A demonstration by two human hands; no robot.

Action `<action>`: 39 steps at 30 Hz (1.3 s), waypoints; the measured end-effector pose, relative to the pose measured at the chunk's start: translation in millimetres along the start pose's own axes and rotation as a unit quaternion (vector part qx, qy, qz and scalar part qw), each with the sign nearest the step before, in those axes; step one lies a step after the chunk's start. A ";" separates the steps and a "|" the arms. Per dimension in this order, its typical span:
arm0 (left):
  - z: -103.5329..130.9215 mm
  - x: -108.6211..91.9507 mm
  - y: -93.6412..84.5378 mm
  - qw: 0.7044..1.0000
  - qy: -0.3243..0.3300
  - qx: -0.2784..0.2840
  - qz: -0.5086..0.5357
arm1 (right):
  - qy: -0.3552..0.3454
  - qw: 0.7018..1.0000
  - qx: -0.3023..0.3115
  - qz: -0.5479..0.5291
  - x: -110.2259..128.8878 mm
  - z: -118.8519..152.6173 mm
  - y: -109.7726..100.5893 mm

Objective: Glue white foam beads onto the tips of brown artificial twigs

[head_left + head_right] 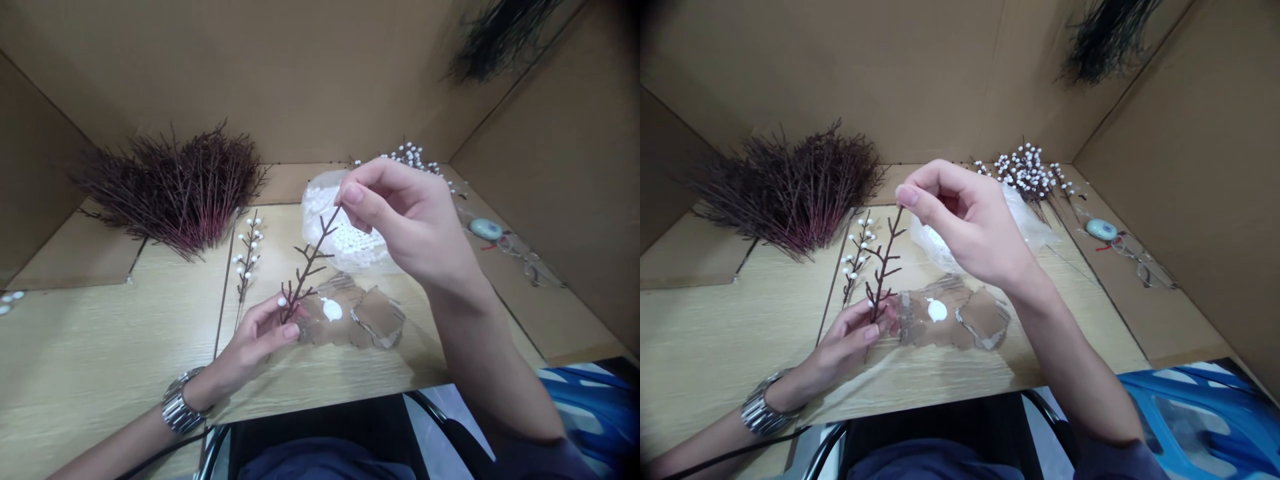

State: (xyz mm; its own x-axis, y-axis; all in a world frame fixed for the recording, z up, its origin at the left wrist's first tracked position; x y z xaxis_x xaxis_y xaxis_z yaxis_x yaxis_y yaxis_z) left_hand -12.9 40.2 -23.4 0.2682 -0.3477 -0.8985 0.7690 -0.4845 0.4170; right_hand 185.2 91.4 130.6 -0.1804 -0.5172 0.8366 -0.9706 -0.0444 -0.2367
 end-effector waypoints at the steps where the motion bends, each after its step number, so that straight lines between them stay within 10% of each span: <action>1: -0.9 1.7 -1.5 0.999 0.005 -0.018 0.028 | -0.001 1.000 0.000 -0.001 -0.1 0.3 -0.8; 17: -7.3 7.1 -4.2 0.981 -0.035 -0.129 0.142 | 0.020 1.000 -0.016 0.005 -3.7 3.7 -7.1; 31: -5.8 3.3 5.3 0.979 -0.099 -0.076 0.161 | 0.048 0.997 -0.065 -0.020 -4.6 12.5 -14.3; 36: -1.3 -6.3 12.8 0.983 -0.113 -0.050 0.138 | 0.051 0.981 -0.172 -0.068 -25.8 48.2 -29.6; 39: 1.4 -7.0 16.2 0.981 -0.130 -0.042 0.139 | 0.152 0.975 -0.135 -0.093 -47.5 85.1 -11.3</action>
State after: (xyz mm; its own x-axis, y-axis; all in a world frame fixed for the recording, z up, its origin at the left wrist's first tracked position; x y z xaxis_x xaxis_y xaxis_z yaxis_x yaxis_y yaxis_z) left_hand -3.1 33.7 -10.1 0.3260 -0.6553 -0.6814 0.7354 -0.2772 0.6184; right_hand 218.2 43.7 51.5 0.0045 -0.2433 0.9699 -0.9903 0.1337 0.0381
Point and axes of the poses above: each hand's wrist, its own z-axis away from the middle knuckle, its own y-axis out of the palm, x = y × z, the point moved 4 cm from there along -z, towards the middle knuckle, and after that the axes turned 2 degrees about x, right-handed, at the moved point
